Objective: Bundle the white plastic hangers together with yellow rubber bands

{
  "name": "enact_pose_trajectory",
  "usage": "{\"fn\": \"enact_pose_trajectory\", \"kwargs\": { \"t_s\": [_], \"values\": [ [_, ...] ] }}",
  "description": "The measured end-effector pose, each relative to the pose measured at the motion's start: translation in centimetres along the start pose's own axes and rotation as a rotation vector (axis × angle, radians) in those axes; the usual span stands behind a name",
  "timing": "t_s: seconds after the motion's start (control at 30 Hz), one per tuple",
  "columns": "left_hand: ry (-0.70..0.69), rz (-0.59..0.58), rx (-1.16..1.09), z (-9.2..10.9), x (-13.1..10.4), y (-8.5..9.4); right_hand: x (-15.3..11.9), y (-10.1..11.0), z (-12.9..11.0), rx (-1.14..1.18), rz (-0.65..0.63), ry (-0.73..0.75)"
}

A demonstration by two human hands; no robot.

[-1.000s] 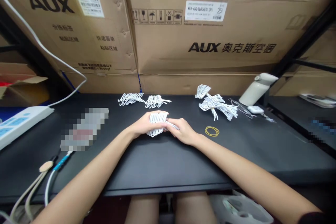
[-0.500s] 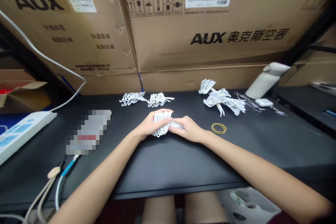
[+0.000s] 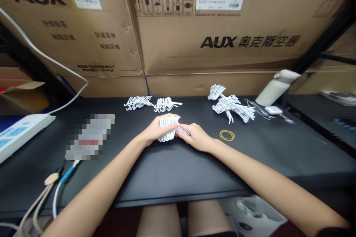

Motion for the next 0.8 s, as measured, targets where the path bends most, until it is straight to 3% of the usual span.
{"fn": "enact_pose_trajectory", "kwargs": {
  "t_s": [0.23,0.43,0.53,0.63,0.7,0.8],
  "values": [
    [0.055,-0.086,-0.089,-0.3,0.0,-0.3,-0.1,0.0,0.2,-0.02,0.002,-0.005],
    [0.098,0.023,-0.091,-0.1,-0.1,-0.3,0.2,0.4,-0.1,0.057,-0.015,0.004],
    [0.135,0.075,-0.144,-0.2,0.1,0.0,0.1,2.0,-0.2,0.191,-0.099,-0.035],
    [0.206,0.124,-0.265,-0.3,0.3,0.3,-1.2,4.7,0.4,0.234,-0.184,-0.178],
    [0.219,0.19,-0.329,-0.3,0.4,0.6,-3.0,6.9,1.1,0.143,-0.161,-0.244],
    [0.226,0.236,-0.417,-0.2,0.5,0.9,-6.9,9.6,2.7,-0.044,0.0,-0.397]
  ]
}}
Point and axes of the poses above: each hand's wrist, its own x-axis towards the middle knuckle, its own y-axis out of the back of the hand, z = x × y, the point moved 4 cm from there along x, towards the middle knuckle, and after that the axes turned 11 degrees about y, right-handed, at the moved point
